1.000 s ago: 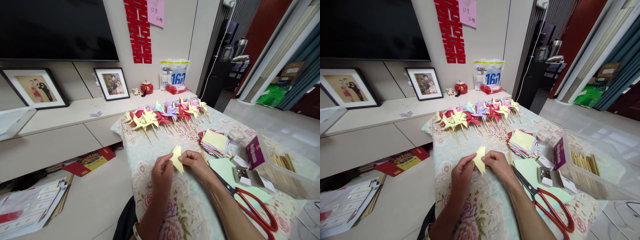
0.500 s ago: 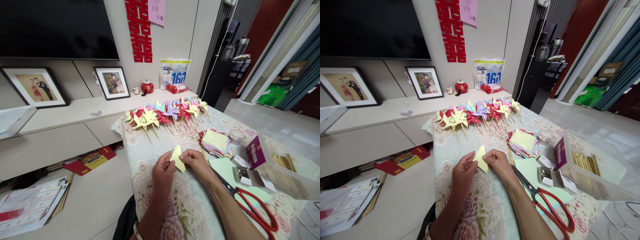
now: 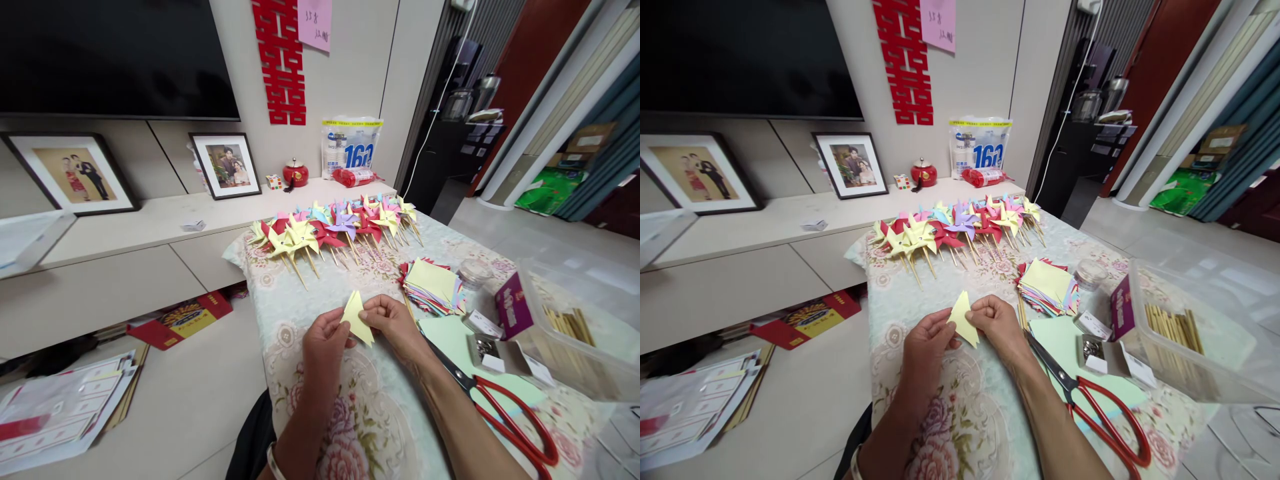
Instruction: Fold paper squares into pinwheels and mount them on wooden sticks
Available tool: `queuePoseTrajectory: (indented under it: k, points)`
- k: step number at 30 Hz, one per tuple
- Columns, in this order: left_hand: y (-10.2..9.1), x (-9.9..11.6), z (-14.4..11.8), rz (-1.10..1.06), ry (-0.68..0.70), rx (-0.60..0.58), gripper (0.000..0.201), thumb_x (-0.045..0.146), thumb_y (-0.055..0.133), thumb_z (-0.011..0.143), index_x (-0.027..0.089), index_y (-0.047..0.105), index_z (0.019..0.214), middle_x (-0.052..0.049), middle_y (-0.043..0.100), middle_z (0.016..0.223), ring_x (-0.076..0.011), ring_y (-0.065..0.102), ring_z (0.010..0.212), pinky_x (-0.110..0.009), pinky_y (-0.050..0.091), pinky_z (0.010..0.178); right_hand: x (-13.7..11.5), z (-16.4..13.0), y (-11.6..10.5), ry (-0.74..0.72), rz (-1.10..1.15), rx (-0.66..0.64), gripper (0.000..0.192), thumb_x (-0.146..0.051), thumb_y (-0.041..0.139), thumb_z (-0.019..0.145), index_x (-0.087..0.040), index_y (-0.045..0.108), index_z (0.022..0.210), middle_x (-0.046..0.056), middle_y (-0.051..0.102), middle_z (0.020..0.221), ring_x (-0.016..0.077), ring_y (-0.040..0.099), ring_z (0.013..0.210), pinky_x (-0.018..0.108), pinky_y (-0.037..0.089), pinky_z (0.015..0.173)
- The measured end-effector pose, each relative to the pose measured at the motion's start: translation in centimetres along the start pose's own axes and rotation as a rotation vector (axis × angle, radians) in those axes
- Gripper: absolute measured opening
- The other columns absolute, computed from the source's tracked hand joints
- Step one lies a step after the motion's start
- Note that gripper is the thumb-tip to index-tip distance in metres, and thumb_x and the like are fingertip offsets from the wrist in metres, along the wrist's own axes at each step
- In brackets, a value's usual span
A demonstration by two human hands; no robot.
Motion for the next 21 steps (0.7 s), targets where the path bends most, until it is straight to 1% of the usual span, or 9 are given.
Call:
queuePoseTrajectory:
  k: [2, 4, 7, 9, 11, 14, 17, 21]
  points:
    - [-0.01, -0.05, 0.01, -0.002, -0.006, -0.007, 0.035, 0.020, 0.078, 0.062, 0.010, 0.072, 0.095, -0.007, 0.077, 0.073, -0.0137, 0.065, 0.056, -0.023, 0.053, 0.050, -0.22, -0.13, 0.11, 0.013, 0.022, -0.002, 0.045, -0.041, 0.090, 0.055, -0.019, 0.066, 0.087, -0.003, 0.065, 0.061, 0.0128, 0.054, 0.052, 0.026, 0.037, 0.055]
    - [0.03, -0.04, -0.03, -0.001, -0.009, -0.016, 0.034, 0.020, 0.079, 0.062, 0.010, 0.072, 0.094, -0.007, 0.077, 0.071, -0.0139, 0.065, 0.055, -0.023, 0.053, 0.050, -0.43, -0.30, 0.32, 0.024, 0.006, -0.054, 0.045, -0.044, 0.089, 0.058, -0.018, 0.068, 0.089, -0.002, 0.067, 0.064, 0.0131, 0.055, 0.054, 0.026, 0.037, 0.055]
    - [0.13, 0.02, -0.15, 0.009, -0.015, -0.027, 0.036, 0.021, 0.079, 0.062, 0.009, 0.071, 0.095, -0.007, 0.076, 0.070, -0.0137, 0.064, 0.055, -0.023, 0.053, 0.051, -0.50, -0.44, 0.56, 0.019, -0.047, -0.125, 0.036, -0.046, 0.085, 0.062, -0.017, 0.067, 0.073, -0.003, 0.062, 0.057, 0.0107, 0.049, 0.050, 0.024, 0.032, 0.051]
    - [0.20, 0.05, -0.22, 0.025, -0.027, -0.039, 0.037, 0.021, 0.079, 0.061, 0.009, 0.070, 0.095, -0.006, 0.075, 0.069, -0.0139, 0.065, 0.055, -0.024, 0.054, 0.051, -0.37, -0.37, 0.51, 0.009, -0.071, -0.114, 0.036, -0.046, 0.084, 0.062, -0.018, 0.062, 0.063, -0.005, 0.056, 0.052, 0.0091, 0.043, 0.046, 0.024, 0.027, 0.049]
    - [0.24, 0.06, -0.29, 0.049, -0.036, -0.051, 0.034, 0.023, 0.078, 0.063, 0.009, 0.070, 0.093, -0.006, 0.075, 0.068, -0.0153, 0.066, 0.057, -0.025, 0.056, 0.052, -0.18, -0.25, 0.33, 0.004, -0.083, -0.081, 0.036, -0.044, 0.084, 0.061, -0.018, 0.059, 0.060, -0.006, 0.053, 0.050, 0.0089, 0.041, 0.046, 0.024, 0.026, 0.048]
    - [0.20, 0.08, -0.35, 0.092, -0.017, -0.053, 0.026, 0.031, 0.076, 0.068, 0.011, 0.068, 0.083, -0.006, 0.072, 0.065, -0.0165, 0.067, 0.058, -0.026, 0.057, 0.052, 0.00, -0.15, 0.07, 0.003, -0.099, -0.058, 0.035, -0.042, 0.083, 0.061, -0.018, 0.059, 0.062, -0.006, 0.054, 0.052, 0.0091, 0.041, 0.047, 0.023, 0.026, 0.047]
    - [0.12, 0.02, -0.33, 0.119, -0.005, -0.044, 0.025, 0.035, 0.075, 0.068, 0.013, 0.066, 0.074, -0.003, 0.068, 0.058, -0.0144, 0.063, 0.051, -0.025, 0.054, 0.048, -0.02, -0.15, -0.03, 0.006, -0.112, -0.063, 0.034, -0.042, 0.083, 0.061, -0.018, 0.059, 0.063, -0.006, 0.054, 0.052, 0.0087, 0.040, 0.046, 0.023, 0.026, 0.047]
    - [0.07, -0.19, -0.21, 0.118, -0.021, -0.042, 0.024, 0.035, 0.073, 0.068, 0.013, 0.066, 0.072, -0.002, 0.066, 0.052, -0.0128, 0.059, 0.046, -0.022, 0.050, 0.045, -0.17, -0.22, 0.09, 0.003, -0.114, -0.077, 0.032, -0.041, 0.081, 0.062, -0.017, 0.060, 0.064, -0.006, 0.053, 0.052, 0.0081, 0.039, 0.046, 0.023, 0.026, 0.046]
Point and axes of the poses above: each hand's wrist, its own z-axis towards the middle knuckle, its own y-axis out of the palm, x = y × z, the point moved 2 cm from there along z, towards the middle knuckle
